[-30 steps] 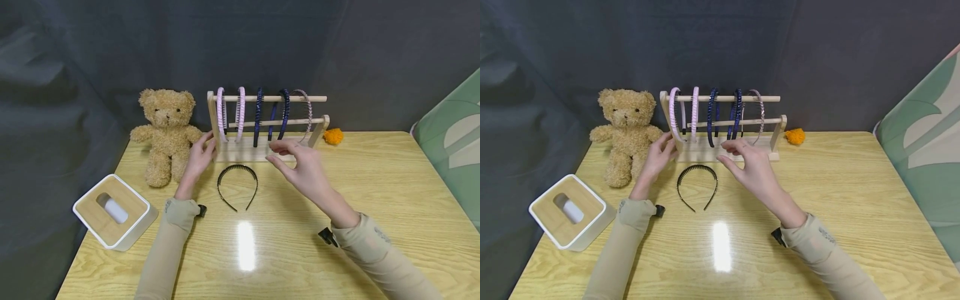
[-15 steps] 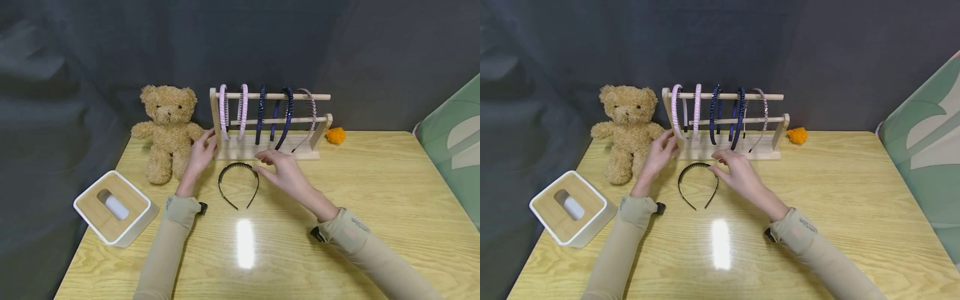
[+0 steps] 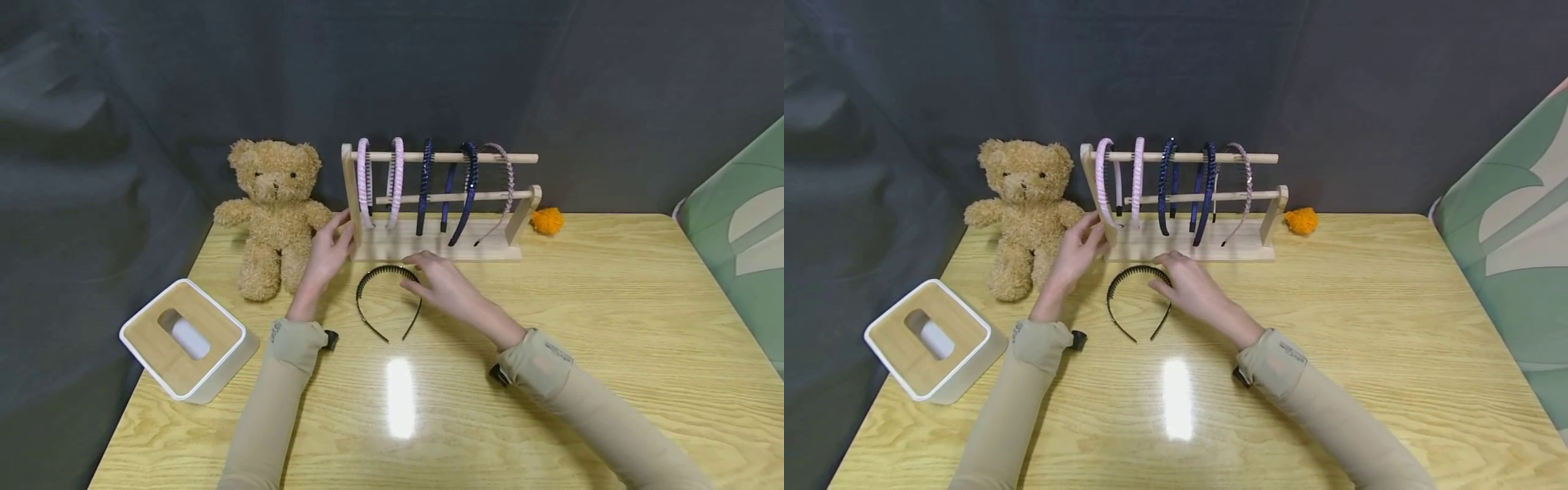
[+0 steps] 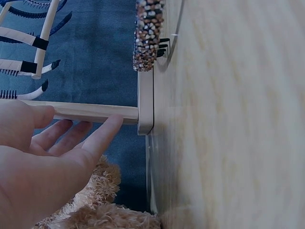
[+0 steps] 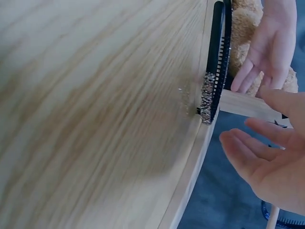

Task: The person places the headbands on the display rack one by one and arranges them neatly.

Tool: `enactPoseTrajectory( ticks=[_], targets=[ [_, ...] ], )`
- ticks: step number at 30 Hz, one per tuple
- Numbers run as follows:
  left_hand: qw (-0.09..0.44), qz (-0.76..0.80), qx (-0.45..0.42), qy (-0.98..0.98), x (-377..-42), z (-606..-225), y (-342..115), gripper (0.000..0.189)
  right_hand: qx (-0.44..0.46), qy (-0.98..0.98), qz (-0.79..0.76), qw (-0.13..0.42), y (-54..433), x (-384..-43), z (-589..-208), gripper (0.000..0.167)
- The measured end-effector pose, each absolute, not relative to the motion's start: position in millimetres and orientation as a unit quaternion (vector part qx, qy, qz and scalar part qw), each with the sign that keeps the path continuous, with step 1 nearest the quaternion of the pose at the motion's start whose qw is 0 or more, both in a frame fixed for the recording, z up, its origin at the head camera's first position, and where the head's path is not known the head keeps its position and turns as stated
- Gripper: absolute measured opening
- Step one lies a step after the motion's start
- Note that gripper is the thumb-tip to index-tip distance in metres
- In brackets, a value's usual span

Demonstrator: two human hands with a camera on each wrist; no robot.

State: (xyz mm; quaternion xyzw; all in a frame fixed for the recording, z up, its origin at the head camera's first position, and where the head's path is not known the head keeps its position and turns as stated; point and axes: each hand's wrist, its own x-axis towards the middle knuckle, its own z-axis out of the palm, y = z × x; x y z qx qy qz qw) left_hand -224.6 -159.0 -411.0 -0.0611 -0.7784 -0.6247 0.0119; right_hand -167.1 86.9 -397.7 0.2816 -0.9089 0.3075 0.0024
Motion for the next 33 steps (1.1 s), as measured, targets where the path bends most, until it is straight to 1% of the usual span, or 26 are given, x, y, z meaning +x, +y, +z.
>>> enactPoseTrajectory(
  ticks=[3,8,16,29,33],
  targets=[
    [0.01,-0.629,-0.063,-0.775,-225.1,-410.7,-159.2,0.048,0.282,-0.915,0.287,-0.016,84.8,-172.4,-400.1,0.046],
    [0.01,-0.633,-0.065,-0.771,-225.7,-412.5,-160.2,0.047,0.296,-0.918,0.262,-0.021,82.3,-180.1,-407.1,0.047],
    [0.011,-0.626,-0.062,-0.777,-225.3,-412.3,-160.1,0.047,0.292,-0.925,0.241,-0.039,79.8,-187.9,-411.7,0.035],
    [0.013,-0.634,-0.069,-0.77,-226.0,-415.8,-160.0,0.046,0.304,-0.928,0.213,-0.042,76.6,-194.2,-412.8,0.03],
    [0.012,-0.635,-0.069,-0.769,-225.8,-415.7,-160.1,0.046,0.306,-0.928,0.209,-0.041,74.9,-196.7,-412.6,0.025]
  ],
)
